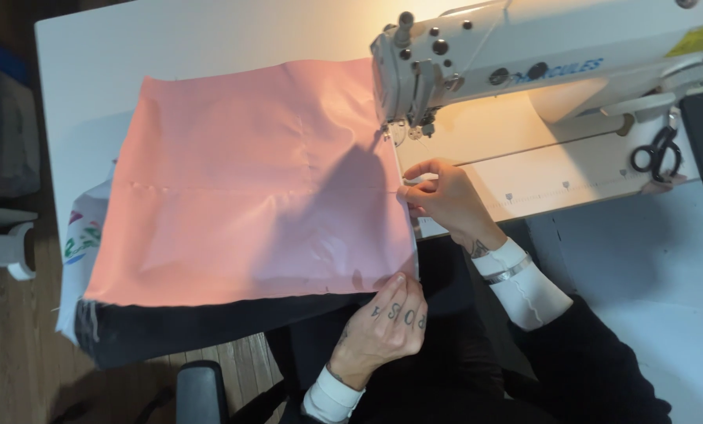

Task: Sewing pink and black leather pieces together using an industrial sewing machine.

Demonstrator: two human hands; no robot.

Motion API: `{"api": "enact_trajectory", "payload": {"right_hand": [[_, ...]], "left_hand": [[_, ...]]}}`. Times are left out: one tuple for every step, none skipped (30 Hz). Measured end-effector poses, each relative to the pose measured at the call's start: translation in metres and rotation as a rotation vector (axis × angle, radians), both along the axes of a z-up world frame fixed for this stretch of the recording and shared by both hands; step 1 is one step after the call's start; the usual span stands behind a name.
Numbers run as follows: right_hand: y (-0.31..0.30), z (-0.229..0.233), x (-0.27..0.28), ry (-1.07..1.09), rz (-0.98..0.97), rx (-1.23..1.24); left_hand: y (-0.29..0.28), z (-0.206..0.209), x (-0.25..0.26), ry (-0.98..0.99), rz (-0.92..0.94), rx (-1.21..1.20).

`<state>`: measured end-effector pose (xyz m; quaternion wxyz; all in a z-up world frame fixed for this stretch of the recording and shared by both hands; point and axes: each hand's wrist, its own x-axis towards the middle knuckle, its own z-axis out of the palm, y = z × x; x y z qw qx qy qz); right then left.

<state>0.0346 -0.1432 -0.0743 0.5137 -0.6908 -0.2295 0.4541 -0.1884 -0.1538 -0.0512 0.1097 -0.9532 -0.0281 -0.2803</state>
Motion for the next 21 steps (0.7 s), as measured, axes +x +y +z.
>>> {"api": "enact_trajectory", "payload": {"right_hand": [[-0.001, -0.002, 0.003, 0.073, -0.042, -0.006], [0.001, 0.001, 0.006, 0.071, -0.056, -0.007], [0.001, 0.002, 0.009, 0.066, -0.022, -0.055], [0.001, 0.004, 0.01, 0.061, 0.011, -0.103], [0.003, 0.008, 0.009, 0.058, 0.007, -0.101], [0.006, 0.012, 0.008, -0.003, 0.051, -0.142], [0.01, 0.017, 0.008, -0.067, 0.095, -0.185], [0.01, 0.016, 0.01, -0.072, 0.09, -0.184], [0.01, 0.013, 0.01, -0.073, 0.098, -0.147], [0.01, 0.01, 0.009, -0.074, 0.106, -0.11], [0.009, 0.008, 0.01, -0.076, 0.109, -0.11], [0.009, 0.006, 0.011, -0.045, 0.094, -0.113], [0.009, 0.004, 0.011, -0.011, 0.079, -0.117], [0.008, -0.001, 0.013, -0.012, 0.081, -0.118], [0.008, -0.005, 0.016, 0.057, 0.099, -0.111], [0.008, -0.01, 0.019, 0.126, 0.117, -0.105], [0.008, -0.016, 0.022, 0.129, 0.121, -0.104], [0.008, -0.022, 0.024, 0.111, 0.136, -0.123], [0.009, -0.028, 0.025, 0.095, 0.153, -0.138], [0.006, -0.035, 0.025, 0.099, 0.161, -0.135], [0.006, -0.041, 0.027, 0.119, 0.162, -0.121]], "left_hand": [[0.001, 0.002, 0.001, 0.004, -0.003, 0.006], [0.002, 0.003, 0.002, 0.002, -0.016, 0.004], [0.001, 0.003, 0.002, 0.004, -0.01, -0.006], [-0.001, 0.004, 0.001, 0.007, -0.004, -0.016], [-0.001, 0.004, 0.001, 0.004, -0.009, -0.014], [-0.001, 0.005, 0.001, 0.004, -0.007, -0.011], [-0.001, 0.005, 0.003, 0.001, -0.005, -0.008], [-0.001, 0.003, 0.004, -0.005, -0.009, -0.007], [-0.002, 0.002, 0.004, -0.002, -0.005, -0.001], [-0.004, 0.0, 0.004, 0.001, -0.002, 0.005], [-0.003, 0.002, 0.005, -0.001, 0.0, 0.004], [-0.002, 0.003, 0.006, 0.005, 0.004, 0.011], [-0.001, 0.005, 0.006, 0.012, 0.006, 0.018], [-0.001, 0.006, 0.007, 0.011, 0.008, 0.017], [-0.001, 0.006, 0.009, 0.02, 0.011, 0.012], [0.0, 0.007, 0.01, 0.03, 0.014, 0.007], [0.0, 0.01, 0.013, 0.032, 0.019, 0.007], [0.0, 0.013, 0.015, 0.017, 0.06, -0.013], [0.001, 0.016, 0.016, 0.004, 0.105, -0.032], [-0.001, 0.012, 0.016, 0.009, 0.112, -0.028], [-0.001, 0.008, 0.017, -0.023, 0.159, -0.01]]}}
